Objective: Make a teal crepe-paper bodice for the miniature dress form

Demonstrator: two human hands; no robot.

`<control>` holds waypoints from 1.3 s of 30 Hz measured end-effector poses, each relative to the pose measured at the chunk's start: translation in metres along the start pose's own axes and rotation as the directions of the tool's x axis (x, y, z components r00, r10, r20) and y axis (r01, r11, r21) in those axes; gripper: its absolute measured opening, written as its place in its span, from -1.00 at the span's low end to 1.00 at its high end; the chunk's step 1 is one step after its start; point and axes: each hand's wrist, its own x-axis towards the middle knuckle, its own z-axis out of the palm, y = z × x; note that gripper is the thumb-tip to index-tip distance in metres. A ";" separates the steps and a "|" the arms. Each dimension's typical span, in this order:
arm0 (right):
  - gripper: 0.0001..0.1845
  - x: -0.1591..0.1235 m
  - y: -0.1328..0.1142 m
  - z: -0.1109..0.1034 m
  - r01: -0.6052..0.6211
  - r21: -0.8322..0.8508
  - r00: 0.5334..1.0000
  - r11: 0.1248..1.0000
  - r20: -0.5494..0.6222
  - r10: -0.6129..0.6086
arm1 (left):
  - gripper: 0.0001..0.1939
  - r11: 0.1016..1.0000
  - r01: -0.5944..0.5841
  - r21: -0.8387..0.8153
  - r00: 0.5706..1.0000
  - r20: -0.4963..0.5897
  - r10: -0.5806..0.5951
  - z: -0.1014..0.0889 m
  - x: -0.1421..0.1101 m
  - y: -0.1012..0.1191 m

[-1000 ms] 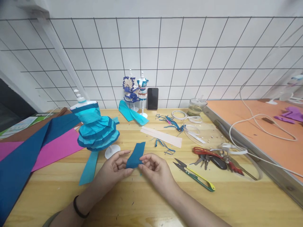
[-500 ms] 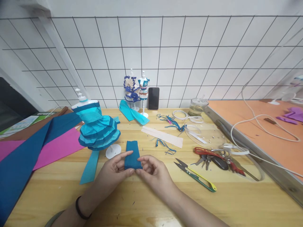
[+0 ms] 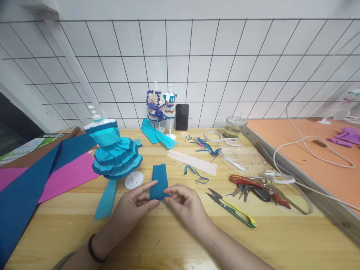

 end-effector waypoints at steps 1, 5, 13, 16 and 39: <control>-0.86 0.000 0.000 0.000 0.025 -0.005 1.000 1.000 0.003 -0.025 | -0.52 0.999 -0.010 0.037 1.000 -0.005 0.011 -0.001 0.000 0.000; -0.86 0.001 -0.003 -0.001 0.092 -0.026 0.996 0.995 0.016 -0.091 | -0.71 0.981 -0.057 0.186 0.997 -0.032 0.065 -0.002 -0.001 0.005; -0.82 0.002 -0.004 -0.004 0.205 -0.105 0.978 0.973 0.046 -0.201 | -0.82 0.952 -0.103 0.289 0.989 -0.077 0.130 -0.002 -0.001 0.006; -0.83 0.002 -0.004 -0.004 0.215 -0.114 0.976 0.970 0.046 -0.211 | -0.83 0.947 -0.102 0.305 0.987 -0.087 0.135 -0.002 -0.001 0.007; -0.89 0.001 -0.008 -0.006 0.264 -0.238 0.963 0.935 0.125 -0.240 | -0.90 0.891 -0.190 0.413 0.972 -0.050 0.230 -0.002 -0.002 0.014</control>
